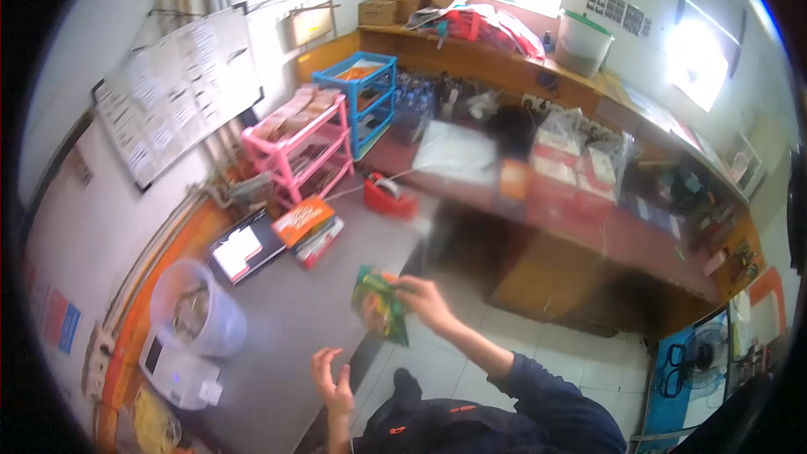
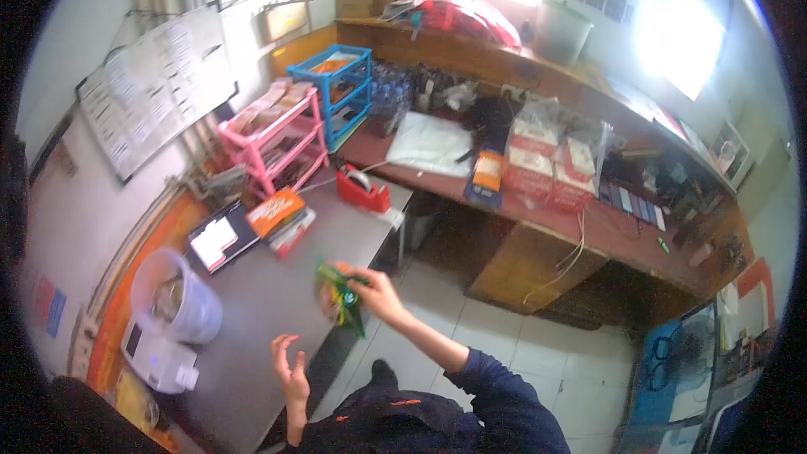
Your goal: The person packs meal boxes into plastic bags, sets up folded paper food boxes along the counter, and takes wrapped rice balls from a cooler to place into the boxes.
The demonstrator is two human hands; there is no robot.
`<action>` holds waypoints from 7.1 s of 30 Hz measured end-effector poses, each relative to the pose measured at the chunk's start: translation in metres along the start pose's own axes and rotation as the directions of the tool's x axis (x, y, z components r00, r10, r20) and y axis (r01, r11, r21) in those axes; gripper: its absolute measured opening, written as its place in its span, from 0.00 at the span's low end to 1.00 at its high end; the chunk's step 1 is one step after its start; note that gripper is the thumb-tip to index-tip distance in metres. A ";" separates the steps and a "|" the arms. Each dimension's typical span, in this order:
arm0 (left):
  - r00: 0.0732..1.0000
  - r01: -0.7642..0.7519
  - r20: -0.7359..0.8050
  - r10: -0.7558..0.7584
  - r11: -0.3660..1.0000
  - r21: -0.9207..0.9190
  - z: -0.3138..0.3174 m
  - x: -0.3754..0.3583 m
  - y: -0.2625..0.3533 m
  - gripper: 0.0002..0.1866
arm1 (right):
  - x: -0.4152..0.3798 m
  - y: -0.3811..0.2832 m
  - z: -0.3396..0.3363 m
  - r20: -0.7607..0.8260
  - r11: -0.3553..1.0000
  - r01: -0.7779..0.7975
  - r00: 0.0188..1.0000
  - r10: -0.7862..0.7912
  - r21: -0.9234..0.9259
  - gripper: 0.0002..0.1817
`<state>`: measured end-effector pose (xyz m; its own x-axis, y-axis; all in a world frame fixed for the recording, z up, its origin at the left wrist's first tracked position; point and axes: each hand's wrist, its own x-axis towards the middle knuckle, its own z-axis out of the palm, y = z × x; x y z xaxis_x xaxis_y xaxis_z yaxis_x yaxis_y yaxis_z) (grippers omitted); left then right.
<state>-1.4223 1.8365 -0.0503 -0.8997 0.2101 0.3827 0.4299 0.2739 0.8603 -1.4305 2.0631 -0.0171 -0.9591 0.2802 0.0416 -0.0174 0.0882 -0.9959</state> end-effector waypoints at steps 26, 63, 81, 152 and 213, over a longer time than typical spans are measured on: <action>0.787 0.615 0.061 -0.614 0.773 -0.159 0.340 0.312 -0.130 0.17 | 0.746 0.117 -0.670 -0.536 0.854 -0.247 0.843 -0.044 -0.459 0.19; -0.273 0.630 -0.897 0.347 0.769 0.105 -0.239 -0.297 0.059 0.12 | -0.122 0.027 0.335 0.968 0.973 -0.196 -0.195 -0.159 0.121 0.14; 0.454 0.511 -0.885 -0.100 0.843 0.167 -0.625 -0.441 -0.045 0.12 | -0.443 -0.086 0.741 0.990 0.983 0.126 -0.046 -0.130 0.135 0.39; 0.720 0.646 -0.413 -0.557 0.755 0.107 -0.818 -0.551 -0.052 0.28 | -0.610 -0.013 0.880 0.936 0.925 -0.373 0.347 0.068 0.071 0.11; 0.793 0.609 -0.348 -0.500 0.634 0.476 -0.718 -0.430 -0.066 0.16 | -0.484 -0.078 0.753 0.853 0.911 0.325 0.520 0.051 -0.253 0.11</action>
<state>-1.1184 1.0538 -0.0300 -0.9549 -0.2969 -0.0095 -0.2390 0.7488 0.6182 -1.1780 1.2005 -0.0194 -0.7403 -0.6651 -0.0977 -0.2561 0.4134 -0.8738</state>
